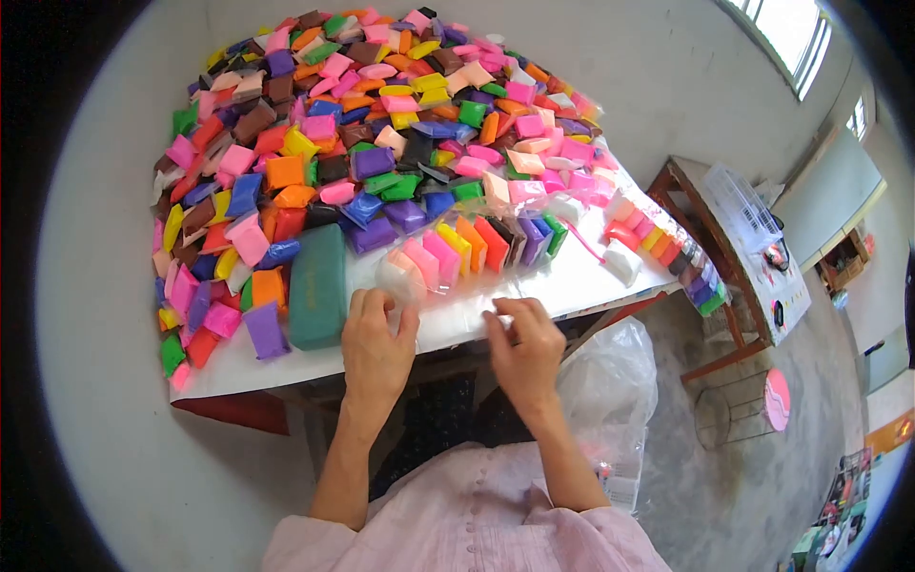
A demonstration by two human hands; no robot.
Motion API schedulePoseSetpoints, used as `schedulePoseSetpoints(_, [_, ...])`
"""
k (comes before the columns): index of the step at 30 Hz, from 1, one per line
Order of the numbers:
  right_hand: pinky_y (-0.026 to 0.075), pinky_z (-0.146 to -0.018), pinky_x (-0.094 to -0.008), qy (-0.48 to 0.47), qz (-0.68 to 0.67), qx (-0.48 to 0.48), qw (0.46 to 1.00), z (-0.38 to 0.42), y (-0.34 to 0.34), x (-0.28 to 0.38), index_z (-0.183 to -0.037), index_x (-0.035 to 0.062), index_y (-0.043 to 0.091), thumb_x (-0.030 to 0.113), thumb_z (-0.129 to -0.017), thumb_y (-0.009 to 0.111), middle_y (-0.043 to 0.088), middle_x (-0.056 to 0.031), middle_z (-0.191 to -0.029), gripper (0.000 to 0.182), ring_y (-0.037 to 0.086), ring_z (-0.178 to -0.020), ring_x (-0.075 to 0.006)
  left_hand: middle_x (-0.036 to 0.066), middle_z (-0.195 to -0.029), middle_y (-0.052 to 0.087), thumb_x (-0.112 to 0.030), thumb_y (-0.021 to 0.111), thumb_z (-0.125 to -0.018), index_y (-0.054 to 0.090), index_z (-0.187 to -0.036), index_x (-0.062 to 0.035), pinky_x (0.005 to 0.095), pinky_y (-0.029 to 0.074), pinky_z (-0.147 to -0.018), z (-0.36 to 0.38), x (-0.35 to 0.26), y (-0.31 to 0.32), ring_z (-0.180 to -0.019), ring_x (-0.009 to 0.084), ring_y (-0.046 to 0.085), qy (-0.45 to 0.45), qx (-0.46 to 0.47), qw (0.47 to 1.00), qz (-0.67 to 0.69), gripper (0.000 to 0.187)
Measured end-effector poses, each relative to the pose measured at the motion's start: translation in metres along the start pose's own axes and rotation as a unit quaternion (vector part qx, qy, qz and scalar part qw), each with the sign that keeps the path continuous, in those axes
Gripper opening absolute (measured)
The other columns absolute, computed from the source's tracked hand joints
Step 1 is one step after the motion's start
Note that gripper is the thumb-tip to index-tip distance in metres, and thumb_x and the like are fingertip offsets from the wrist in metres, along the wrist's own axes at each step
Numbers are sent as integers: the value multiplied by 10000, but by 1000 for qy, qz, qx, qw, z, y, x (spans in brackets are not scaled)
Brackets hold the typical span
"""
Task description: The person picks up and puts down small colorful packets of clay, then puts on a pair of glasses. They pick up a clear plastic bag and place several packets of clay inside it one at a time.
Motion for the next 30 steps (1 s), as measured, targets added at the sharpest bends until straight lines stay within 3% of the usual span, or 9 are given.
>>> schedulePoseSetpoints(4, [478,-609,-375,38,34,-58,997,-19,-24,-20,-1020,1,623,63,-785,722,619,-133,-909,263,586,-600,-237,192,-893,558,-163,689,-857,547,-887,27,449,463,-709,-5,2,5,-797,378,574,-50,30,998,-26,239])
schedulePoseSetpoints(8, [487,-698,-398,20,70,-105,992,-52,-44,-56,-1153,-36,560,55,-777,719,601,-180,-1037,418,613,-816,-282,203,-980,557,-174,738,-824,535,-1078,34,428,449,-772,-2,3,6,-872,346,562,-51,-10,998,-29,386])
schedulePoseSetpoints(13, [554,-810,-368,86,-33,33,995,-86,-53,-88,-1438,-27,362,152,-670,808,530,-221,-1339,905,570,-1160,-303,235,-1311,448,-121,816,-706,325,-1424,-5,414,405,-975,-2,-5,6,-1152,347,491,59,-52,996,-50,877])
schedulePoseSetpoints(15, [549,-827,-370,94,-73,81,990,-94,-47,-95,-1444,-7,360,148,-669,811,538,-221,-1330,910,572,-1155,-301,244,-1415,378,-102,837,-658,243,-1484,-17,414,371,-1053,-10,-12,4,-1253,360,443,82,-24,994,-72,1021])
schedulePoseSetpoints(18, [528,-868,-349,129,-115,117,978,-103,-30,-113,-1436,21,388,195,-670,832,580,-209,-1281,902,609,-1085,-275,247,-1395,418,-58,843,-640,279,-1457,-5,453,340,-1074,-20,-3,13,-1259,396,437,43,25,997,58,994])
schedulePoseSetpoints(20, [519,-878,-336,183,-128,124,967,-107,-25,-119,-1413,16,422,229,-679,836,605,-189,-1253,869,621,-1055,-258,248,-1373,447,-87,842,-644,311,-1442,-2,454,349,-1068,-25,-2,12,-1260,401,440,50,53,997,36,962])
schedulePoseSetpoints(21, [525,-828,-320,115,-83,122,982,-108,-22,-115,-1335,-1,510,279,-709,826,622,-159,-1230,756,643,-972,-222,249,-1362,461,-102,841,-646,327,-1434,0,455,354,-1065,-27,0,12,-1261,404,441,51,68,996,25,946])
schedulePoseSetpoints(27, [532,-717,-330,126,-47,120,984,-107,-27,-106,-1196,-22,606,304,-758,800,675,-139,-1094,579,655,-770,-186,244,-1283,533,-234,762,-747,449,-1353,2,477,402,-1017,-32,21,22,-1180,420,504,164,22,982,-91,722])
schedulePoseSetpoints(30, [534,-695,-339,113,-74,102,986,-106,-26,-107,-1145,-30,630,302,-768,794,697,-142,-1002,528,663,-742,-196,232,-1259,557,-232,742,-760,488,-1317,-7,463,433,-984,-40,19,18,-1151,399,537,145,37,985,-86,652])
Point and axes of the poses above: each hand's wrist, its own z-axis away from the middle knuckle, its own y-axis out of the palm, x = y × z, the point moved 1 cm from there along -z, towards the middle knuckle
